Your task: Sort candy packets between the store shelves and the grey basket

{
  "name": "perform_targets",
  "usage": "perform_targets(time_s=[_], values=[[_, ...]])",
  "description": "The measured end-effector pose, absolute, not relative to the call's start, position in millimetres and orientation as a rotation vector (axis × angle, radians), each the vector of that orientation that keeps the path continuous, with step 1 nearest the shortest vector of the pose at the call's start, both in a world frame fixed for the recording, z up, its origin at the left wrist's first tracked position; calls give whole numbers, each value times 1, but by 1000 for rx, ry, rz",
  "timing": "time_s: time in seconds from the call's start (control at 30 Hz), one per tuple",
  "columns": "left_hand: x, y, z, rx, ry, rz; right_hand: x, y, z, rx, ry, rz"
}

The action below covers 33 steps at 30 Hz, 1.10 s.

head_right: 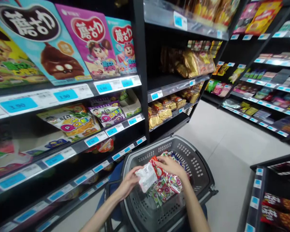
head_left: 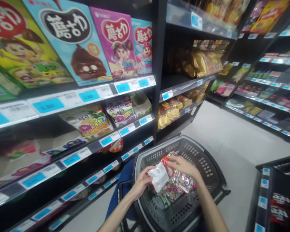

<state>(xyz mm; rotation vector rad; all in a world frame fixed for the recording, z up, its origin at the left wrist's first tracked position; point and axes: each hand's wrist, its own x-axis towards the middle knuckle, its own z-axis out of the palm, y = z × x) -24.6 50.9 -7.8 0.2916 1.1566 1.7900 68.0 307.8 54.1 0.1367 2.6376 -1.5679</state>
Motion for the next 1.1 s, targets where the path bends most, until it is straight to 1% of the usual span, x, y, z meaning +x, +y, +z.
perform_targets(time_s=[0.1,0.23,0.37,0.43,0.5,0.6,0.73,0.9,1.0,1.1], values=[[-26,54,-6,192,1054,1859,74,299,44,235,2641,-1648],[-26,51,-11,224,1088,1901,78,299,34,402,2387,-1970],[-22,46,-10,589,1376,1871,73,281,47,658,2111,-2349],[-19,44,-8,847,1539,1797,67,263,54,775,2000,-2536],[-15,43,-8,1042,1625,1692,59,243,56,801,1902,-2673],[-11,46,-12,1076,1709,1642,47,217,51,676,1861,-2671],[-10,51,-20,839,1836,1757,34,199,42,495,1930,-2518],[-13,51,-23,606,1746,1844,26,197,42,235,1942,-2383],[-15,51,-22,492,1594,1849,24,203,36,203,1863,-2505],[-18,52,-19,358,1458,1898,23,211,22,425,1801,-2827]])
